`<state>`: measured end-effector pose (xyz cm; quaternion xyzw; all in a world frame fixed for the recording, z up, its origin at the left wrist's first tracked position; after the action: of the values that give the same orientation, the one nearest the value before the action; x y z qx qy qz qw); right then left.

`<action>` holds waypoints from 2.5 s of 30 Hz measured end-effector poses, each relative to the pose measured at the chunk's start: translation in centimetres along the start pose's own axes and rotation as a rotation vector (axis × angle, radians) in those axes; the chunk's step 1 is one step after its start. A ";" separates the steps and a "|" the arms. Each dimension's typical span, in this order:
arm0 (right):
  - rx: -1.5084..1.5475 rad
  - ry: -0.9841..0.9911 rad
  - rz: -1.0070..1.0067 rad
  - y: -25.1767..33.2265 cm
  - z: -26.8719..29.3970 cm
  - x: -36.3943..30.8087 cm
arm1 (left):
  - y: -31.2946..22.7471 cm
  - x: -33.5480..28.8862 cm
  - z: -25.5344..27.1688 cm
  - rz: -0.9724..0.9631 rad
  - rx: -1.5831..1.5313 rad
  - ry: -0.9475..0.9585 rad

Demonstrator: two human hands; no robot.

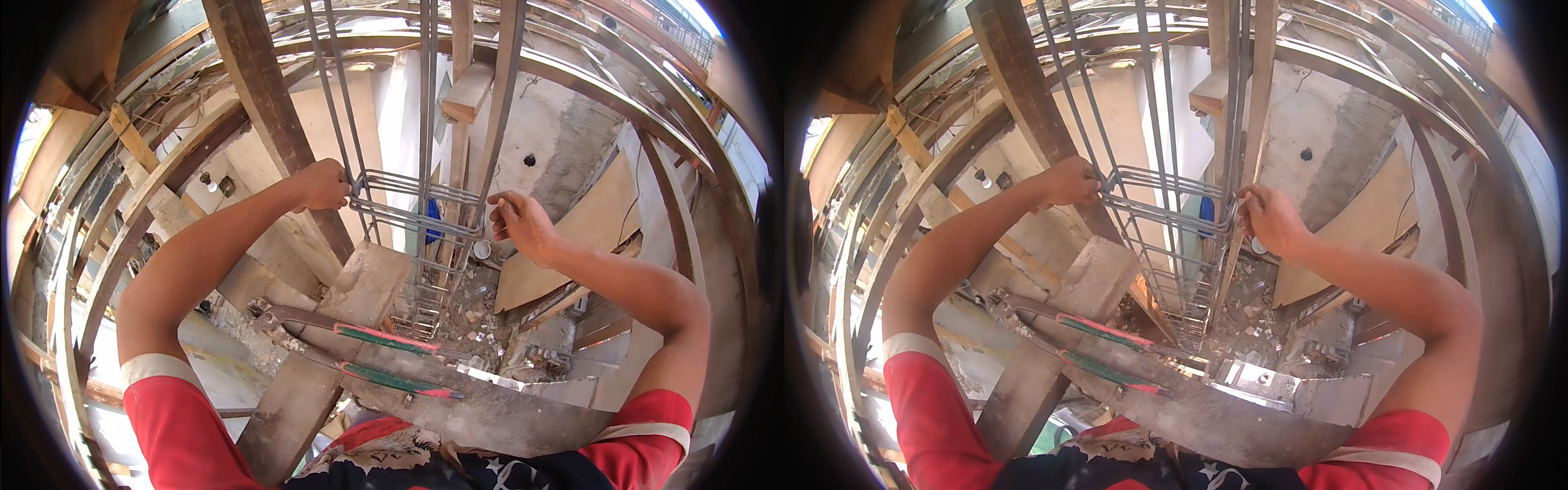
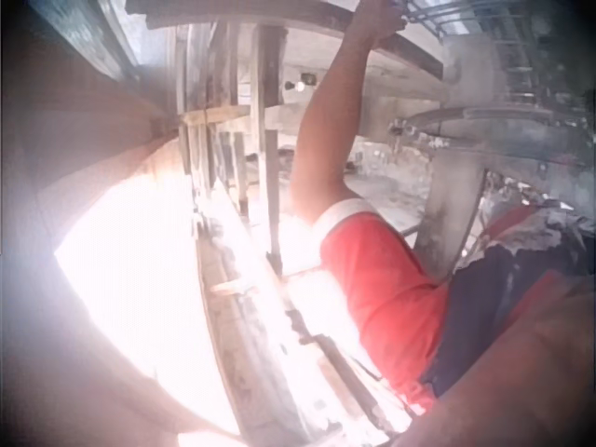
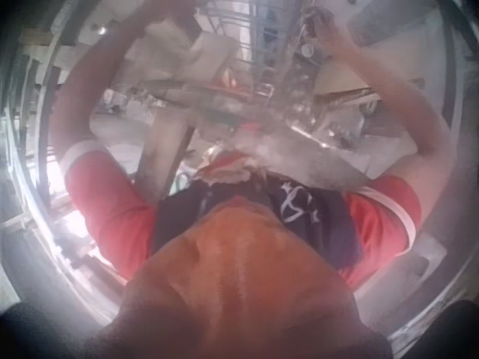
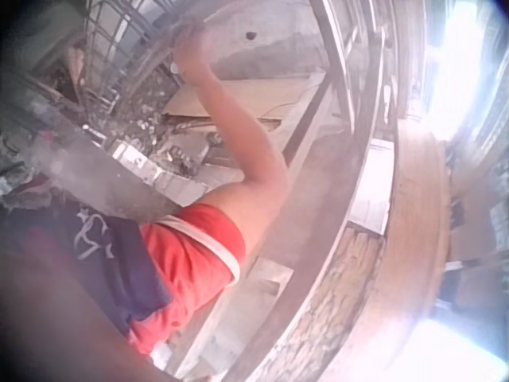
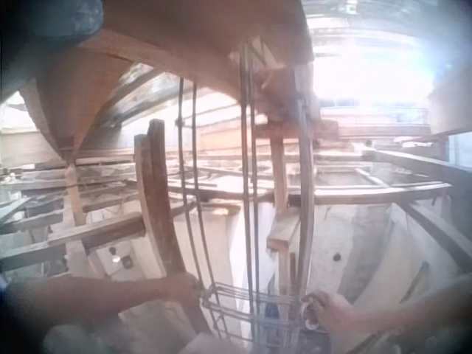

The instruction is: The person uses pliers to tighten and secure metal rods and clamps on a vertical scaffolding structure. They repeatedly adjust the position of the rods and tighten the clamps to ensure stability.

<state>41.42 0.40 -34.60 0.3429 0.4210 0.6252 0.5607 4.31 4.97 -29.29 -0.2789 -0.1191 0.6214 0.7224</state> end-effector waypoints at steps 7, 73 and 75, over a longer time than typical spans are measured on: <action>0.142 -0.066 -0.110 0.6 -2.1 -1.6 | 0.6 0.6 -0.9 0.121 -0.288 -0.008; 0.275 -0.152 -0.336 1.1 -2.3 1.7 | 0.4 4.4 -1.3 0.296 -0.894 0.048; 0.259 -0.144 -0.333 1.3 -1.9 2.0 | 0.4 4.3 -1.1 0.260 -0.895 0.032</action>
<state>38.93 2.09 -34.30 0.3816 0.5075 0.4387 0.6359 5.43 8.91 -31.15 -0.5854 -0.3285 0.5900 0.4488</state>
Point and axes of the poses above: each hand's wrist, its own x-axis towards the middle knuckle, its own z-axis out of the back of the hand, y = z × x, the point moved 2 cm from there along x, towards the middle knuckle, and after that the axes turned 3 degrees about -y, right-handed, at the moved point
